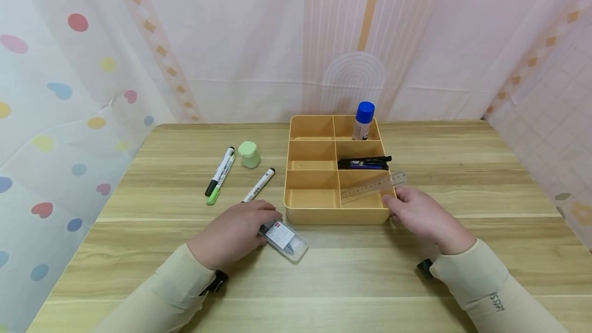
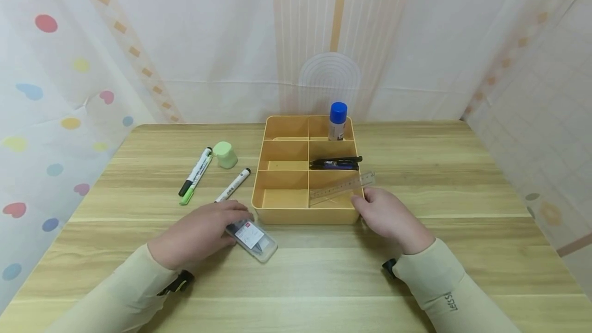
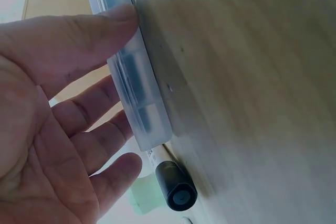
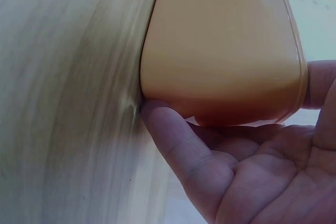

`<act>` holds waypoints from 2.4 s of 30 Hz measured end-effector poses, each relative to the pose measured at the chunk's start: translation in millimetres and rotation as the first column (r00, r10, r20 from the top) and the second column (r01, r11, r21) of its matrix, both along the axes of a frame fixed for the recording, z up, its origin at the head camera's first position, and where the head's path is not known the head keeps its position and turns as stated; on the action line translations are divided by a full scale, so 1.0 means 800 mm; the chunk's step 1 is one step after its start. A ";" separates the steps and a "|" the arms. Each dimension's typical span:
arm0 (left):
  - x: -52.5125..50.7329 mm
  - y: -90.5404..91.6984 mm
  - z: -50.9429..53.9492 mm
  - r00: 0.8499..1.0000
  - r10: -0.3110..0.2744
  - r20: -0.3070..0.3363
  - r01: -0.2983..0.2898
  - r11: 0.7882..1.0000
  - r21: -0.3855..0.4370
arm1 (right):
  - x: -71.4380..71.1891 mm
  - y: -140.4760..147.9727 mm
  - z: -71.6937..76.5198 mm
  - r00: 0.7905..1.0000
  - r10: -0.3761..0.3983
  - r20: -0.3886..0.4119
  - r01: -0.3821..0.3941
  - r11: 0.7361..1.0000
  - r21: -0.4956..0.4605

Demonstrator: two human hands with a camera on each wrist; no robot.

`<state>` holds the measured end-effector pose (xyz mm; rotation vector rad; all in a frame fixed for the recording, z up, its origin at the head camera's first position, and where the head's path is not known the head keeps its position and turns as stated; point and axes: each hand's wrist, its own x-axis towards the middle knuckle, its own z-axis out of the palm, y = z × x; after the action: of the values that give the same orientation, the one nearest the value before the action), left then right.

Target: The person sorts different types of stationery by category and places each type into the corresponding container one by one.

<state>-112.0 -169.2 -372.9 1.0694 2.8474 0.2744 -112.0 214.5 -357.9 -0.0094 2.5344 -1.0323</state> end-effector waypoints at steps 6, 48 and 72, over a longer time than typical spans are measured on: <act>-0.002 -0.001 -0.002 1.000 -0.021 -0.022 0.021 1.000 0.010 | 0.000 0.001 0.000 1.000 -0.001 0.002 0.001 1.000 -0.002; -0.017 -0.033 0.050 0.999 0.005 0.053 -0.012 0.990 0.143 | -0.001 -0.001 0.001 1.000 -0.015 0.005 0.015 1.000 -0.003; -0.029 -0.012 0.062 0.998 0.053 -0.028 -0.049 0.990 0.133 | -0.002 0.000 -0.002 1.000 -0.012 -0.008 0.012 1.000 -0.007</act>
<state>-135.0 -178.9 -323.5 1.0325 2.9236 0.4600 -113.3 214.1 -359.7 -0.0009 2.5414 -1.0476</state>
